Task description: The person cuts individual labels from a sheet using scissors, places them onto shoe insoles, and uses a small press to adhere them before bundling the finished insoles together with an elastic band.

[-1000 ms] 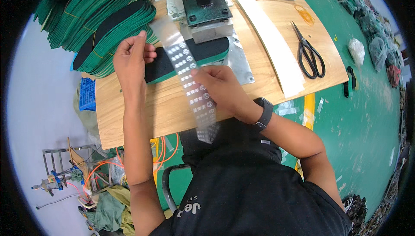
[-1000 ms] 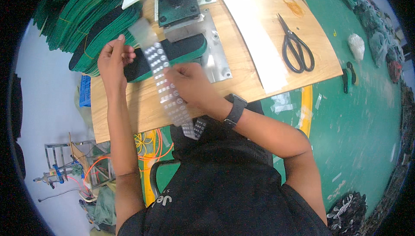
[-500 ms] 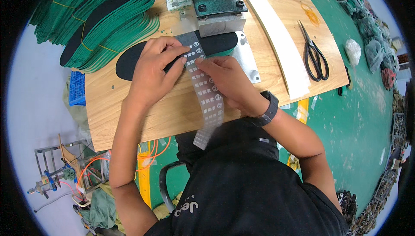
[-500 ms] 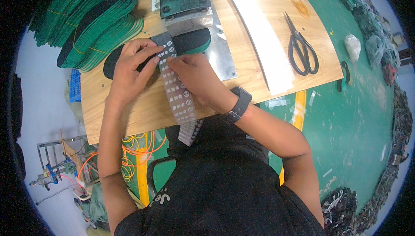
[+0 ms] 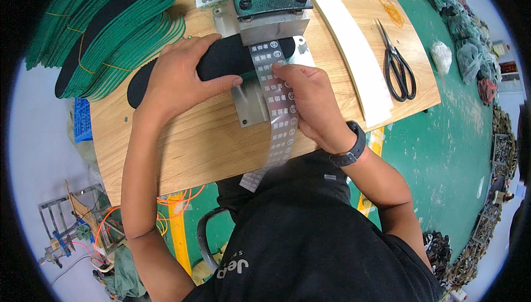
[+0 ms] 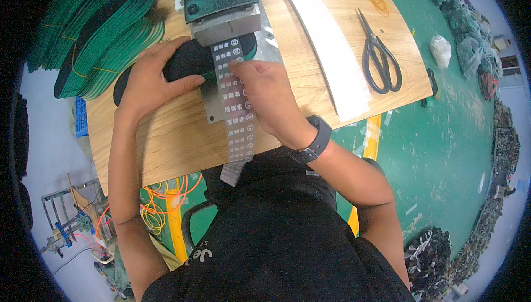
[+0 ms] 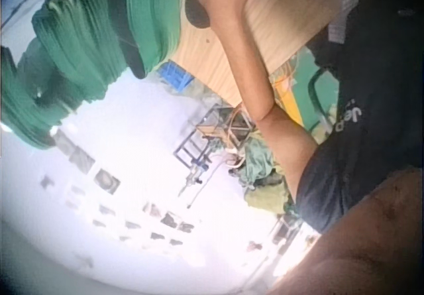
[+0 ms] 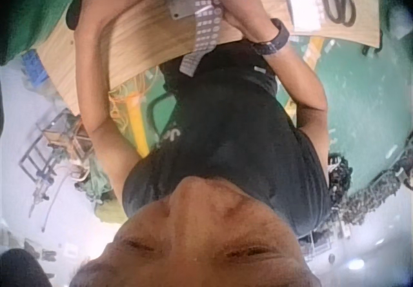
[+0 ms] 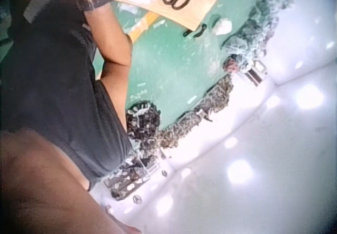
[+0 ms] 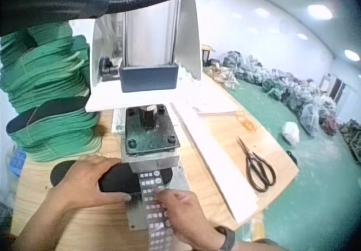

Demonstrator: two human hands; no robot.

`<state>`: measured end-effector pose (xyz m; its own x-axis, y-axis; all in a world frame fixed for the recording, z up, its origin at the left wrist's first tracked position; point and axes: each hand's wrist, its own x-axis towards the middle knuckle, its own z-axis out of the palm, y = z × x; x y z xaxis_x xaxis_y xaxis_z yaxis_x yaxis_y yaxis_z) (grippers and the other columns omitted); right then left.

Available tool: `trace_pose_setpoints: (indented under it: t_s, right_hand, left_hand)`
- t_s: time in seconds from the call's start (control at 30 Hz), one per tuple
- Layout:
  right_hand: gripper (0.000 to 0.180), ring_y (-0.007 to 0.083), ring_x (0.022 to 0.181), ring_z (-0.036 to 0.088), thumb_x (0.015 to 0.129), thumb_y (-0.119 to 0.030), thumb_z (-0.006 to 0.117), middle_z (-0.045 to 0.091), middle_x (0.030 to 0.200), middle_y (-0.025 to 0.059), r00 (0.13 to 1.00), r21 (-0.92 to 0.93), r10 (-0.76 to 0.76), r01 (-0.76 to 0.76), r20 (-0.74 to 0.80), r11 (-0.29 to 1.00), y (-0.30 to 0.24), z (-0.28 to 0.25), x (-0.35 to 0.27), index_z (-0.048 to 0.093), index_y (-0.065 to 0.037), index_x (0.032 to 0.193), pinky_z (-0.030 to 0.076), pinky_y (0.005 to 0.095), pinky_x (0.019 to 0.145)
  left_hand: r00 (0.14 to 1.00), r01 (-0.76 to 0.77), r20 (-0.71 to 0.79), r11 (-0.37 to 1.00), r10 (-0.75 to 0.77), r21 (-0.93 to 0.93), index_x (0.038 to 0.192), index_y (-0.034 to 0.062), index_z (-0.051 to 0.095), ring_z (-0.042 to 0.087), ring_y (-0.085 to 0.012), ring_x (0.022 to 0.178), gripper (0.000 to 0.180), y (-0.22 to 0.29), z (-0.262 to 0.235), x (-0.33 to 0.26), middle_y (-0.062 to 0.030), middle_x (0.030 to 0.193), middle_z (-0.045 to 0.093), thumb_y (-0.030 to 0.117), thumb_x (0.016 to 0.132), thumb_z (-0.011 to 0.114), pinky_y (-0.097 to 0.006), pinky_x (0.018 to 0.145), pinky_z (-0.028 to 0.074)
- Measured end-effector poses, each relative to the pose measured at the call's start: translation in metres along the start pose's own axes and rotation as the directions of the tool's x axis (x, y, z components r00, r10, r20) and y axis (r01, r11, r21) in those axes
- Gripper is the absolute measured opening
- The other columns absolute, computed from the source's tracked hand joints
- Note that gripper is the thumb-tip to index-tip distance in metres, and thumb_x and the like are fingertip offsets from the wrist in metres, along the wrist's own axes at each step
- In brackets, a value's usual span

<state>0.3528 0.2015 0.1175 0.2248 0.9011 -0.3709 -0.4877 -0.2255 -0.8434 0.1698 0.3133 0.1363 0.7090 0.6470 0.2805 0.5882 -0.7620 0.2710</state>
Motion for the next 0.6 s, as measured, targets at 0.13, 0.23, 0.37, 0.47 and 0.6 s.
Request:
trace_pose_setpoints:
  t_s: [0.13, 0.23, 0.37, 0.47, 0.6]
  right_hand:
    - [0.023, 0.0129, 0.053, 0.056, 0.089, -0.017, 0.055, 0.060, 0.070, 0.0063, 1.000, 0.004, 0.003, -0.003, -0.020, 1.000, 0.0007, 0.0008, 0.0035, 0.060, 0.001, 0.075, 0.046, 0.0250, 0.046]
    - [0.023, 0.0128, 0.053, 0.056, 0.089, -0.016, 0.055, 0.060, 0.069, 0.0064, 0.999, -0.002, -0.034, 0.033, -0.005, 0.999, -0.0001, 0.0023, 0.0031, 0.060, 0.001, 0.074, 0.046, 0.0250, 0.045]
    - [0.023, 0.0123, 0.053, 0.056, 0.090, -0.016, 0.054, 0.060, 0.069, 0.0061, 1.000, 0.017, -0.008, 0.008, 0.004, 1.000, 0.0019, 0.0030, 0.0055, 0.060, 0.000, 0.074, 0.046, 0.0243, 0.045]
    - [0.024, 0.0122, 0.053, 0.056, 0.090, -0.017, 0.054, 0.060, 0.070, 0.0059, 1.000, 0.009, -0.007, 0.007, 0.010, 1.000, 0.0021, 0.0017, 0.0047, 0.060, 0.000, 0.074, 0.046, 0.0238, 0.046]
    - [0.025, 0.0123, 0.053, 0.056, 0.091, -0.019, 0.054, 0.060, 0.070, 0.0058, 1.000, -0.029, -0.025, 0.024, -0.017, 0.999, 0.0040, 0.0019, 0.0045, 0.060, 0.000, 0.075, 0.045, 0.0236, 0.045]
  left_hand:
    - [0.996, 0.042, 0.080, 0.997, -0.037, -0.062, 0.118, 0.0046, 0.057, 0.056, -0.0354, 0.100, 0.064, 0.0013, -0.0016, 0.0044, -0.0180, 0.105, 0.061, 0.037, 0.067, 0.076, -0.039, 0.089, 0.043]
    - [0.999, 0.004, 0.037, 1.000, -0.003, -0.028, 0.116, 0.0038, 0.058, 0.057, -0.0341, 0.096, 0.064, 0.0012, -0.0020, 0.0021, -0.0168, 0.102, 0.061, 0.041, 0.066, 0.076, -0.038, 0.086, 0.044]
    - [1.000, 0.018, 0.018, 0.999, -0.017, -0.029, 0.112, 0.0017, 0.060, 0.058, -0.0320, 0.093, 0.068, -0.0002, -0.0002, 0.0025, -0.0164, 0.099, 0.062, 0.049, 0.066, 0.074, -0.037, 0.086, 0.043]
    - [1.000, 0.019, 0.008, 0.999, -0.019, -0.026, 0.113, 0.0018, 0.061, 0.059, -0.0321, 0.094, 0.068, -0.0009, 0.0006, 0.0020, -0.0165, 0.101, 0.062, 0.049, 0.066, 0.074, -0.037, 0.087, 0.043]
    - [0.998, 0.063, 0.031, 0.998, -0.063, -0.019, 0.115, 0.0024, 0.060, 0.058, -0.0325, 0.099, 0.069, 0.0003, 0.0002, 0.0019, -0.0166, 0.105, 0.062, 0.050, 0.066, 0.074, -0.037, 0.091, 0.042]
